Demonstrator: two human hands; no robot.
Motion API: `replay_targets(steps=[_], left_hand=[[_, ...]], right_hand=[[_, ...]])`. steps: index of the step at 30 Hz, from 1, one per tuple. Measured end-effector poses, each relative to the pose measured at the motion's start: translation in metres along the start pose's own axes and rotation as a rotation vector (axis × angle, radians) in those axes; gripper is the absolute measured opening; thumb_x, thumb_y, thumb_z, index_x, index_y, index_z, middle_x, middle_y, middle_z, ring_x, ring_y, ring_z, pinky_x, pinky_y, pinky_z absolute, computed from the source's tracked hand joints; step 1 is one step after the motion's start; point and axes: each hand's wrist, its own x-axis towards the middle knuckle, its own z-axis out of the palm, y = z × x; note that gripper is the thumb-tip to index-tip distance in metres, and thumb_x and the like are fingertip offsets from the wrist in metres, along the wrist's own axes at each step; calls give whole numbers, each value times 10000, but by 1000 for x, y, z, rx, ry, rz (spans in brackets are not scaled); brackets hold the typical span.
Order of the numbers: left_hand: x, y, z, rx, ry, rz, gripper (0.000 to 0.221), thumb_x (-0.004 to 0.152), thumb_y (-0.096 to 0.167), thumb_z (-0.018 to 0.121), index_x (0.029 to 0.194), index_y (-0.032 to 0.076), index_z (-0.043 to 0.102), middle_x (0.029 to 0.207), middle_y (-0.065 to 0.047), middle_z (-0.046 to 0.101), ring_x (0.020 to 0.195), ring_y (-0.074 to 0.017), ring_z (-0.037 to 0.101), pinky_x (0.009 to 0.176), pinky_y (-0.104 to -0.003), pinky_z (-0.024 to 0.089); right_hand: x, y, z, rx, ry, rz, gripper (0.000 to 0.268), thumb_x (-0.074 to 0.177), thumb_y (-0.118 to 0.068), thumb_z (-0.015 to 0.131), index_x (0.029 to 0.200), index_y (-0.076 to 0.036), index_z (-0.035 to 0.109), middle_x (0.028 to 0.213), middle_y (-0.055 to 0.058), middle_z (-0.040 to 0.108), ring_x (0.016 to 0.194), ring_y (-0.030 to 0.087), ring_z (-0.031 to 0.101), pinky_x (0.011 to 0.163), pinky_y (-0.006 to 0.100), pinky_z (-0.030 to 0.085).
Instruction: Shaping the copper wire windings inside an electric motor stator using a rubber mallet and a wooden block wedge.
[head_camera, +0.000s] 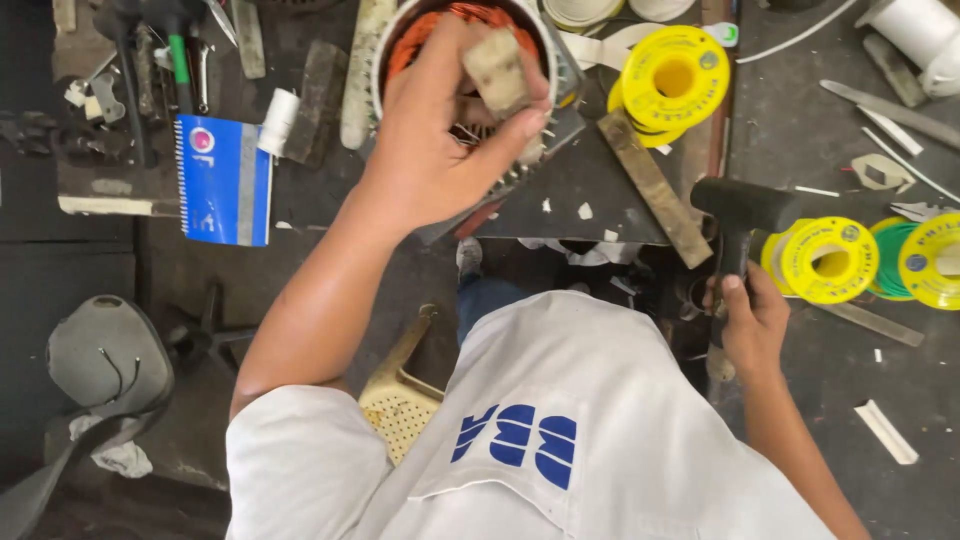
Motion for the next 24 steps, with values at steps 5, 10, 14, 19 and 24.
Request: replay_targets(steps=[5,10,14,19,24], left_hand=[[15,-41,-14,45,-113,52,266,986,137,661,1108,91,430,985,-64,632,812,-223,691,653,-332,541],[34,-64,-34,-21,-266,231,337,983,121,698,1104,73,387,953,-100,575,795,-226,624,577,-319,482],[38,-83,-33,-94,-294,312,375,1017,103,686,1186,135,353,1002,-69,512,715,-194,566,607,-305,487],[44,-95,-30,-28,-340,407,511,1066,42,712,1352,187,313,1126,-72,591,812,-211,612,648,-314,522],[47,-109,-9,56,-334,479,507,1010,67,745,1268,134,314,935,-71,601,745,-185,652,548,-295,507]], right_hand=[[-1,-66,60,161,40,-61,329,1092,-294,522,942,-1,534,809,95,565,704,164,532,677,291,446],[-20,-115,119,248,201,-44,352,1064,-285,507,1084,64,547,816,142,556,648,200,530,565,302,479],[-41,-132,156,294,362,26,324,1081,-290,507,1114,32,535,896,129,563,668,203,549,594,299,476],[-62,-139,178,371,468,63,332,1072,-326,517,1092,5,533,902,112,571,660,199,567,561,291,485],[-72,-139,173,379,484,53,307,1076,-308,517,1082,-1,515,893,115,559,670,197,565,565,292,478]])
